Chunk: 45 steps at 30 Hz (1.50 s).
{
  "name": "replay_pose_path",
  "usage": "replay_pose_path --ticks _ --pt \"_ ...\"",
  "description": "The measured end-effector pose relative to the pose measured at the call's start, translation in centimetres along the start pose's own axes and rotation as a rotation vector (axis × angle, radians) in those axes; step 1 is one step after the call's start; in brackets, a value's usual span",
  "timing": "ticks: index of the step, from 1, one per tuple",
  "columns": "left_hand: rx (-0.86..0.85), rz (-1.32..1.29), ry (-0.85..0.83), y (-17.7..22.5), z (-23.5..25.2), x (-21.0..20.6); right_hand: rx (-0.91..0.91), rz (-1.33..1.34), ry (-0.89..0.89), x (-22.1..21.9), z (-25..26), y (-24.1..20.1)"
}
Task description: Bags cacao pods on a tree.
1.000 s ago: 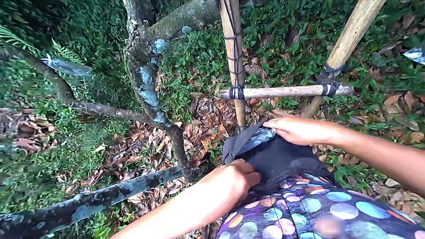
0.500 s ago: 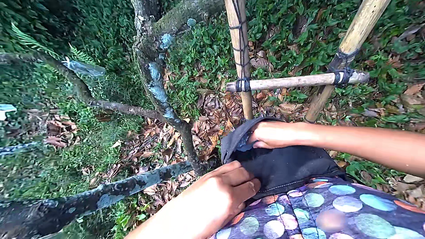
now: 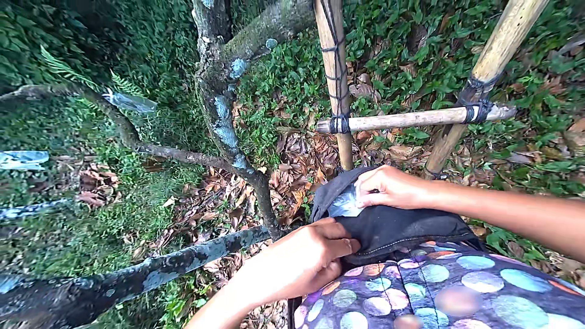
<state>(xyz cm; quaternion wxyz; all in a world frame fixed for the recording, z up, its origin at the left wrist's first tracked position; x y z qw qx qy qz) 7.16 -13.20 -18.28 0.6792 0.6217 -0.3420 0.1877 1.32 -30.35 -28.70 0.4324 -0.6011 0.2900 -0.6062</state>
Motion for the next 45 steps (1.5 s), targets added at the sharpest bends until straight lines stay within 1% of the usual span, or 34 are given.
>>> replay_pose_path --ticks 3,7,10,11,13,14,17,19,20,21,22,23,24,25,26,27,28,29,30,32,33,34,35,37,38,39,40,42,43,44,45 --pt "0.120 -0.150 -0.132 -1.9 1.2 -0.1 -0.025 0.011 0.024 0.7 -0.9 0.5" --pt "0.286 -0.286 -0.270 -4.3 3.7 -1.6 -0.095 0.038 0.164 1.7 -2.0 0.6" --pt "0.530 -0.228 -0.426 -6.4 5.8 -3.9 -0.125 0.179 0.263 3.1 -3.1 -0.3" --pt "0.603 -0.205 -0.452 -7.2 6.6 -4.9 -0.129 0.264 0.293 3.7 -3.5 -0.6" --pt "0.681 -0.132 -0.455 -8.5 8.5 -6.6 -0.104 0.425 0.336 4.7 -4.0 -1.3" --pt "0.695 -0.090 -0.470 -8.9 9.3 -7.1 -0.076 0.509 0.354 5.2 -4.2 -1.6" --pt "0.616 -0.065 -0.456 -10.6 10.5 -8.9 -0.021 0.688 0.470 8.0 -4.7 -2.7" --pt "0.708 -0.110 -0.589 -10.8 10.0 -9.1 -0.010 0.716 0.604 10.4 -5.1 -2.8" --pt "0.748 -0.142 -0.635 -10.2 9.6 -8.6 -0.018 0.744 0.683 11.3 -5.3 -2.5" --pt "0.765 -0.194 -0.647 -9.3 9.1 -7.5 -0.033 0.782 0.760 12.1 -5.6 -2.1" --pt "0.742 -0.248 -0.643 -8.0 8.7 -6.0 -0.039 0.819 0.823 12.7 -5.8 -1.9" --pt "0.680 -0.274 -0.639 -6.7 8.2 -4.5 -0.040 0.834 0.859 13.2 -5.9 -1.8" --pt "0.591 -0.250 -0.621 -5.5 7.7 -2.9 -0.039 0.835 0.879 13.5 -5.9 -1.8" --pt "0.487 -0.201 -0.524 -4.5 7.3 -1.4 -0.041 0.831 0.886 13.7 -5.8 -1.8" --pt "0.390 -0.158 -0.383 -3.9 7.2 -0.4 -0.053 0.826 0.891 13.8 -5.7 -1.8" --pt "0.319 -0.113 -0.273 -3.6 7.4 0.0 -0.068 0.826 0.889 13.8 -5.6 -1.8" --pt "0.300 -0.081 -0.235 -3.8 7.9 -0.3 -0.086 0.823 0.896 13.9 -5.4 -1.9" --pt "0.344 -0.081 -0.258 -4.5 8.6 -1.4 -0.111 0.803 0.917 14.1 -5.3 -1.9" --pt "0.433 -0.093 -0.318 -5.8 9.3 -2.9 -0.121 0.778 0.945 14.5 -5.1 -2.2" --pt "0.630 -0.118 -0.429 -9.1 10.5 -6.2 -0.088 0.741 1.022 16.2 -4.7 -3.2" --pt "0.702 -0.144 -0.481 -10.3 10.9 -7.5 -0.051 0.718 1.051 17.1 -4.4 -4.0" --pt "0.738 -0.175 -0.501 -10.7 11.0 -8.1 -0.006 0.671 1.038 18.0 -4.1 -4.7" --pt "0.733 -0.205 -0.496 -10.5 11.1 -7.9 0.036 0.601 0.993 18.7 -3.5 -5.4" --pt "0.693 -0.204 -0.474 -9.5 10.7 -6.3 0.134 0.510 0.836 19.3 -2.5 -6.4" --pt "0.635 -0.187 -0.432 -8.7 10.2 -4.4 0.152 0.486 0.776 19.2 -2.1 -6.5" --pt "0.552 -0.170 -0.322 -7.5 9.4 -1.8 0.155 0.477 0.732 19.2 -1.8 -6.5" --pt "0.473 -0.149 -0.121 -6.1 8.6 1.3 0.153 0.486 0.711 19.1 -1.6 -6.4" --pt "0.268 -0.051 0.409 -3.6 7.8 6.4 0.145 0.503 0.690 18.7 -1.3 -6.4" --pt "0.126 -0.027 0.596 -2.8 8.4 7.6 0.148 0.512 0.677 18.5 -1.1 -6.5" --pt "-0.008 -0.028 0.731 -2.3 9.3 8.2 0.157 0.529 0.667 18.3 -0.8 -6.8" --pt "-0.121 -0.043 0.824 -1.8 10.3 8.5 0.171 0.549 0.658 18.2 -0.6 -7.1"
Point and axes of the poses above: each hand's wrist, its own z-axis towards the middle knuckle, its own x-axis out of the back of the hand, y = z × x, the point moved 5 cm from there along z, towards the middle knuckle, and after that the axes turned 2 degrees about y, right-handed, at the moved point
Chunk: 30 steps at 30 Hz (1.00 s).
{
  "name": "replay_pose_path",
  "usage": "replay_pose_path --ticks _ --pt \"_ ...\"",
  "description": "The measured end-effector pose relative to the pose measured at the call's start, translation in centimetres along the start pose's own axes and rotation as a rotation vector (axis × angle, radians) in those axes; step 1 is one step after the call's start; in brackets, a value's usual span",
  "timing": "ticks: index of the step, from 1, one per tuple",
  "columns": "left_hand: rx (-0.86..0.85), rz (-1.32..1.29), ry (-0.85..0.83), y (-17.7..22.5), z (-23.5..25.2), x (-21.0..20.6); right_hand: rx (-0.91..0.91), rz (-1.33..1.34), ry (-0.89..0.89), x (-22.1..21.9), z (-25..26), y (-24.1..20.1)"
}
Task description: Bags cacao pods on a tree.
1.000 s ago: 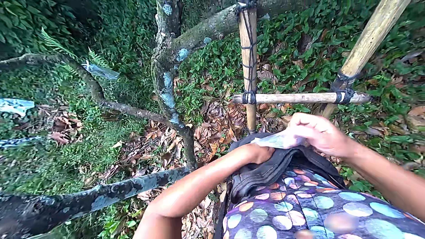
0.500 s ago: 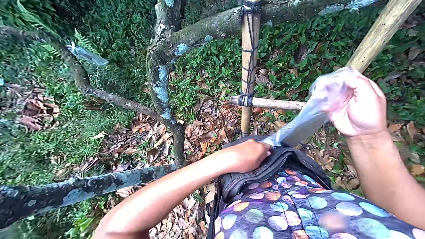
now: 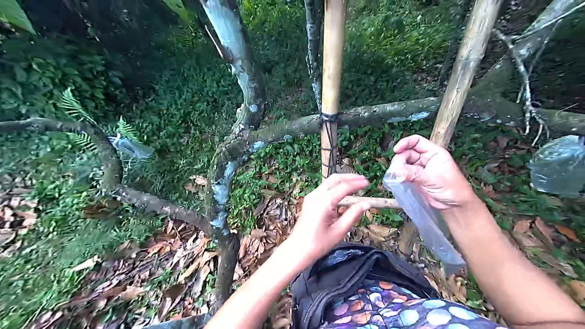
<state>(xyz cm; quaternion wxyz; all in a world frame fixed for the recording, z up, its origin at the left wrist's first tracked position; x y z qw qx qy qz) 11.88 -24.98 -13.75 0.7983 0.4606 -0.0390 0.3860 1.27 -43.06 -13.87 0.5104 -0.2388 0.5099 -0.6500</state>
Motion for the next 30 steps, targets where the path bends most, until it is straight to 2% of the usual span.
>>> replay_pose_path --ticks 2,5,8,11,14,16,19,21,22,23,25,28,30 --pt "-0.126 -0.030 0.118 0.6 1.3 -1.4 0.006 0.025 -0.009 -0.9 0.2 -0.4" --pt "-0.196 -0.038 0.231 0.8 2.4 -2.4 0.024 0.045 0.007 -1.6 0.3 -0.9" --pt "-0.145 -0.202 0.179 -0.1 3.3 -2.2 -0.012 -0.022 -0.027 -1.4 0.3 -1.4" --pt "-0.120 -0.140 0.157 -1.0 4.0 -1.0 -0.053 -0.174 -0.240 -1.0 0.9 -1.8" --pt "-0.164 -0.068 0.099 -0.9 5.0 -0.3 0.046 -0.251 -0.443 -1.6 2.3 -2.5" --pt "-0.166 -0.310 0.027 -0.9 6.0 0.6 0.157 -0.191 -0.543 -2.2 4.0 -3.4" --pt "-0.129 -0.947 -0.097 -0.1 7.6 2.8 0.356 -0.066 -0.705 -2.5 6.4 -5.3" --pt "-0.115 -1.084 -0.144 1.3 9.3 4.8 0.484 0.004 -0.771 -2.3 8.3 -7.4" --pt "-0.123 -0.995 -0.161 2.2 10.4 6.1 0.522 0.019 -0.782 -2.0 9.4 -8.6" --pt "-0.145 -0.776 -0.178 3.1 11.5 7.5 0.538 0.014 -0.776 -1.6 10.7 -9.7" --pt "-0.220 -0.140 -0.199 5.6 14.5 10.2 0.572 -0.115 -0.739 -1.0 14.0 -12.2" --pt "-0.294 0.706 -0.162 9.0 20.3 13.4 0.721 -0.691 -0.583 -1.1 20.0 -16.4" --pt "-0.222 0.962 -0.200 10.2 24.3 14.9 0.752 -1.140 -0.470 -1.8 24.6 -18.4"
Point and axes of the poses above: each hand's wrist, its own z-axis towards the middle knuckle, its own x-axis out of the back of the hand, y = z × x, the point moved 5 cm from there along z, towards the middle knuckle, and after that the axes turned 2 degrees about y, right-handed, at the moved point
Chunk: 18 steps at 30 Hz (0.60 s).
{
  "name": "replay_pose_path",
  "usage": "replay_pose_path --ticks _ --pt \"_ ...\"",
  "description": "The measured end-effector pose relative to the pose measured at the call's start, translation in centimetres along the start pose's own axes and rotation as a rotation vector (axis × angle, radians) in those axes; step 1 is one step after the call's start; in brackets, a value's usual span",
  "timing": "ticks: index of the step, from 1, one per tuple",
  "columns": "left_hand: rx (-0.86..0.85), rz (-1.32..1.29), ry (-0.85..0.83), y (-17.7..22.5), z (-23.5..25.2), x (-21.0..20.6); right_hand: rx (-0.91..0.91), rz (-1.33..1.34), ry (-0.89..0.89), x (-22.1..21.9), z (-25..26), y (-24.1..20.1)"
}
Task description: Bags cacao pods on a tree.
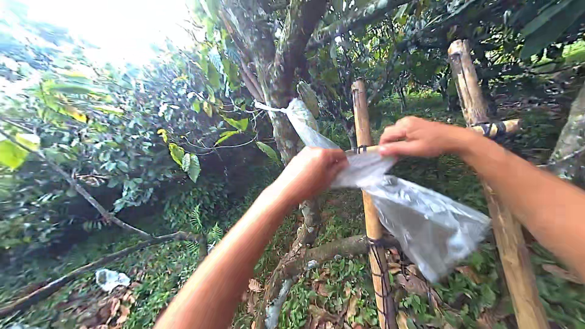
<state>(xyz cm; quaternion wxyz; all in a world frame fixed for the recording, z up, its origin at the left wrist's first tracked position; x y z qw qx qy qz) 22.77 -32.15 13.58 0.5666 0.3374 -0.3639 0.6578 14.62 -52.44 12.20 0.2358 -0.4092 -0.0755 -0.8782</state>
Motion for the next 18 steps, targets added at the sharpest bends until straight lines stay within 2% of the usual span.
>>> replay_pose_path --ticks 3,7,10,14,16,18 --pt "0.175 0.058 -0.139 -2.5 4.9 1.3 -0.146 -0.205 -0.125 0.3 6.0 4.5" --pt "0.451 0.127 -0.159 -5.0 9.2 1.5 -0.206 -0.231 -0.201 -1.4 13.2 8.4" --pt "0.631 0.147 -0.138 -6.0 10.8 1.8 -0.235 -0.200 -0.279 -3.6 17.4 9.0" --pt "0.705 0.234 -0.120 -5.8 12.1 2.2 -0.300 -0.118 -0.184 -3.4 21.3 9.2" --pt "0.728 0.140 -0.046 -6.7 12.3 2.4 -0.231 -0.105 -0.106 -2.8 22.9 10.6" --pt "0.714 0.076 0.021 -7.1 12.7 2.9 -0.256 -0.167 -0.136 -1.2 23.3 9.9"
Point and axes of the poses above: each hand's wrist, its own z-axis towards the middle knuckle, its own x-axis out of the back of the hand, y = z × x, the point moved 5 cm from there along z, towards the middle knuckle, and after that the axes turned 2 degrees about y, right-handed, at the moved point
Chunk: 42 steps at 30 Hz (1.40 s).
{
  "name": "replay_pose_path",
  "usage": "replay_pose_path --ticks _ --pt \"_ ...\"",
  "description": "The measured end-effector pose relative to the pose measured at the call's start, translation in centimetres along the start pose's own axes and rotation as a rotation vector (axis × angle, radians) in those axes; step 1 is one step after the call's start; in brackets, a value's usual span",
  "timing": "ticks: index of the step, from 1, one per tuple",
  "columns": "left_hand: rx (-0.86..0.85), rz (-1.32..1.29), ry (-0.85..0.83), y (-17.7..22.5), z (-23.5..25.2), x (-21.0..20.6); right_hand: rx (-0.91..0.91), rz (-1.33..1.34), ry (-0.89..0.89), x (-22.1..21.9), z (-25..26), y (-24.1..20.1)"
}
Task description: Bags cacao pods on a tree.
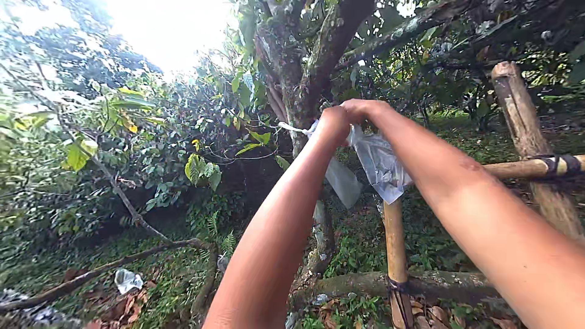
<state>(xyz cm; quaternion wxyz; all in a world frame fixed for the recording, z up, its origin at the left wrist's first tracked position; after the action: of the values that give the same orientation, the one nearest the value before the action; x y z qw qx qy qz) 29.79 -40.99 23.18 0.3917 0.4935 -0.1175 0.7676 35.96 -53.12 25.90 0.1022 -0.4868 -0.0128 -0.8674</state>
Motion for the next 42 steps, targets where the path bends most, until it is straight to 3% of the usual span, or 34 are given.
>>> replay_pose_path --ticks 3,7,11,13,16,19,22,26,29,32,36,38,42 --pt "-0.107 0.070 0.142 0.4 0.7 1.5 -0.009 -0.059 0.151 2.0 0.5 0.3" --pt "-0.245 0.234 0.283 0.6 0.8 3.4 -0.007 0.081 0.509 5.9 1.0 0.3" --pt "-0.324 0.168 0.230 0.1 -1.9 1.2 -0.019 0.188 0.637 9.9 -1.5 -0.3" --pt "-0.354 0.125 0.128 -0.7 -2.5 -0.4 0.016 0.178 0.606 10.3 -2.2 -0.8" --pt "-0.346 0.073 0.038 -1.3 -2.4 -1.5 0.066 -0.018 0.418 8.7 -1.5 -2.6" --pt "-0.295 0.008 -0.025 -0.7 -2.8 -1.7 -0.097 0.072 0.420 8.6 -1.8 -4.6" --pt "-0.227 -0.197 -0.117 -0.7 -3.3 -1.6 -0.158 0.300 0.616 10.0 -1.8 -5.4" --pt "-0.066 -0.802 -0.109 -1.3 -3.2 -0.6 -0.098 0.243 0.722 10.8 -4.5 -4.6" --pt "0.061 -1.132 -0.106 -1.4 -2.3 0.2 0.041 0.052 0.824 8.3 -9.5 -4.8" --pt "0.134 -1.237 -0.183 -1.2 -1.0 0.5 0.162 0.049 0.910 3.7 -13.2 -5.6" --pt "0.237 -1.176 -0.201 -1.9 0.1 0.3 0.304 -0.032 1.044 -0.6 -13.4 -6.4" --pt "0.241 -1.062 -0.119 -2.6 0.3 0.9 0.353 -0.007 1.054 -1.6 -12.8 -7.1" --pt "0.098 -0.265 0.141 -3.2 0.3 3.5 0.294 0.407 0.899 -2.2 -11.0 -6.1"
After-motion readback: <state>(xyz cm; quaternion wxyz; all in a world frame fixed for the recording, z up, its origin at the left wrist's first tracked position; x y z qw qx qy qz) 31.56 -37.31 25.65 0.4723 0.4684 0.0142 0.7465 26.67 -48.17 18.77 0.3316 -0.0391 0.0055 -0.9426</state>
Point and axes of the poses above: each hand's wrist, its own z-axis towards the middle knuckle, its own x-axis out of the back of the hand, y = z × x, the point moved 5 cm from there along z, towards the middle knuckle, and after that the axes turned 2 degrees about y, right-handed, at the moved point
